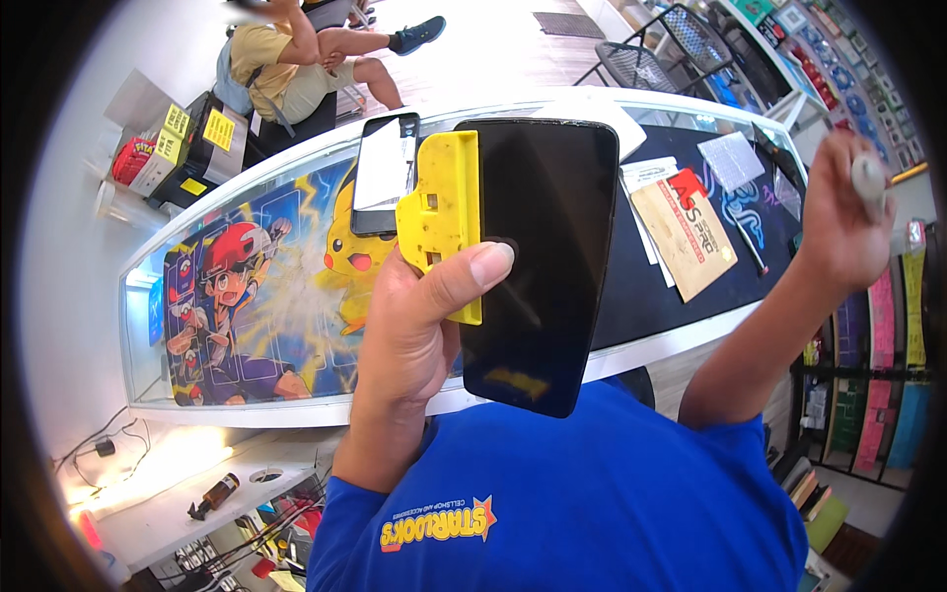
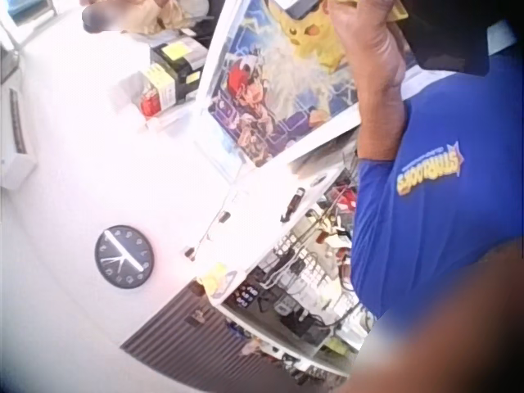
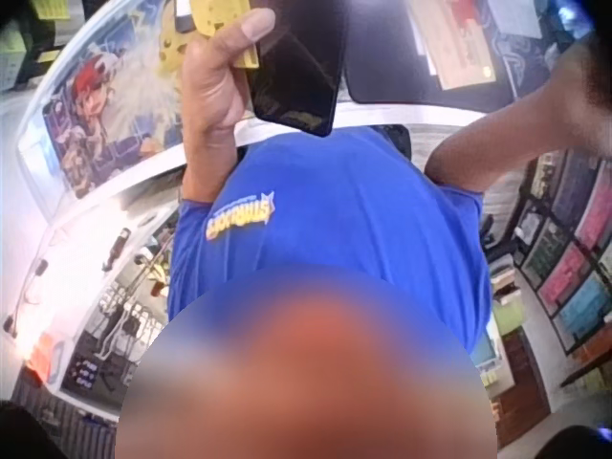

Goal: The person applies adhesive to a smartphone held in a yellow alignment jig, then removes the jig and handles the phone. They later handle a second phone and a small plastic bag, placing items on the counter.

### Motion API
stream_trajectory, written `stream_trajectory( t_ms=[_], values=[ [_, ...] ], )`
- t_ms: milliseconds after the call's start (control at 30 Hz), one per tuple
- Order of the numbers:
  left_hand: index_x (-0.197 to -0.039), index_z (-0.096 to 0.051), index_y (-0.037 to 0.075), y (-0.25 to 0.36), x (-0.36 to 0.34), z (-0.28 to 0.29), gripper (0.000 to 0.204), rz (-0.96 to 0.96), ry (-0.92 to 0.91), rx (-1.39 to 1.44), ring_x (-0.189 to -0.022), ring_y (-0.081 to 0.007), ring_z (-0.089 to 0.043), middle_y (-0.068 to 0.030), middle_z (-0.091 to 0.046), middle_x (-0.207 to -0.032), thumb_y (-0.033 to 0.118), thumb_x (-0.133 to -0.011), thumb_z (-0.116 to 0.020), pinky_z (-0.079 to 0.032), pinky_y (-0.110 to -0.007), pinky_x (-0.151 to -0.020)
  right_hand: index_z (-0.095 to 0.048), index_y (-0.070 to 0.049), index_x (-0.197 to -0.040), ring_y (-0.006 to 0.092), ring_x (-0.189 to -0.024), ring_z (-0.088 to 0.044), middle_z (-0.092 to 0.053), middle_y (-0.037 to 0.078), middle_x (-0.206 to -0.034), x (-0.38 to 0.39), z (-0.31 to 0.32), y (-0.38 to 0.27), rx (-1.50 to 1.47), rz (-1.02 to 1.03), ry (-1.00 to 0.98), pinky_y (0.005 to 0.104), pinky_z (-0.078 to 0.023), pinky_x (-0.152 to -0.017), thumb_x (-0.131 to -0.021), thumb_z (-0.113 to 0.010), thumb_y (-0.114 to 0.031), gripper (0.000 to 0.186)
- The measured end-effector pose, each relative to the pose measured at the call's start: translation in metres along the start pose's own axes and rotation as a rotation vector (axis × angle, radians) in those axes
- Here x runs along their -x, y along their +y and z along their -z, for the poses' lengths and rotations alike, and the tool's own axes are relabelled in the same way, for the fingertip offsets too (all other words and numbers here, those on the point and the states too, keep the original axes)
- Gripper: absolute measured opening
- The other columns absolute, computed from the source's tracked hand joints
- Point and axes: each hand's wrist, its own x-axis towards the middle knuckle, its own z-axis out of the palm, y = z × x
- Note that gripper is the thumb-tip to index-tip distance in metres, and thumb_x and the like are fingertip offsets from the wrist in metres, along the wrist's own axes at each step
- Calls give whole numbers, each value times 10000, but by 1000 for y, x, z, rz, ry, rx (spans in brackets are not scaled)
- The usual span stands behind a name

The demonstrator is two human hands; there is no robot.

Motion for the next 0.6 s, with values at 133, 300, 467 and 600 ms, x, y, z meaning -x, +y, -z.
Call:
stream_trajectory(
  t_ms=[133,300,467,600],
  values=[
    [-1171,-615,36,5,-4,3,388,77,-16,74,-889,-77,-612,1,-637,-983,147,-847,-797,-492,-254,-846,-470,-63,-972,190,-699,-405,-479,111,-905,48,36,-18,98,-12,115,302,-349,-549,-1088,-299,-385,382],
    [-1178,-612,42,1,-4,3,383,16,18,86,-903,-76,-612,7,-628,-1008,145,-855,-789,-494,-256,-854,-498,-34,-1034,141,-684,-407,-487,80,-892,88,51,-22,226,93,415,288,-337,-516,-1100,-426,-336,318],
    [-1178,-611,44,3,1,-3,371,44,16,63,-906,-75,-604,10,-627,-1010,145,-866,-785,-488,-252,-856,-548,66,-1249,195,-873,-707,-616,212,-1124,94,49,-11,283,32,386,261,-649,-832,-1033,-592,-315,440],
    [-1166,-620,53,1,9,0,380,-99,49,-109,-903,-65,-605,3,-650,-1012,189,-867,-811,-488,-230,-807,-544,50,-1337,146,-785,-689,-645,166,-1052,95,32,19,358,18,562,237,-641,-686,-1034,-584,-359,510]
  ],
)
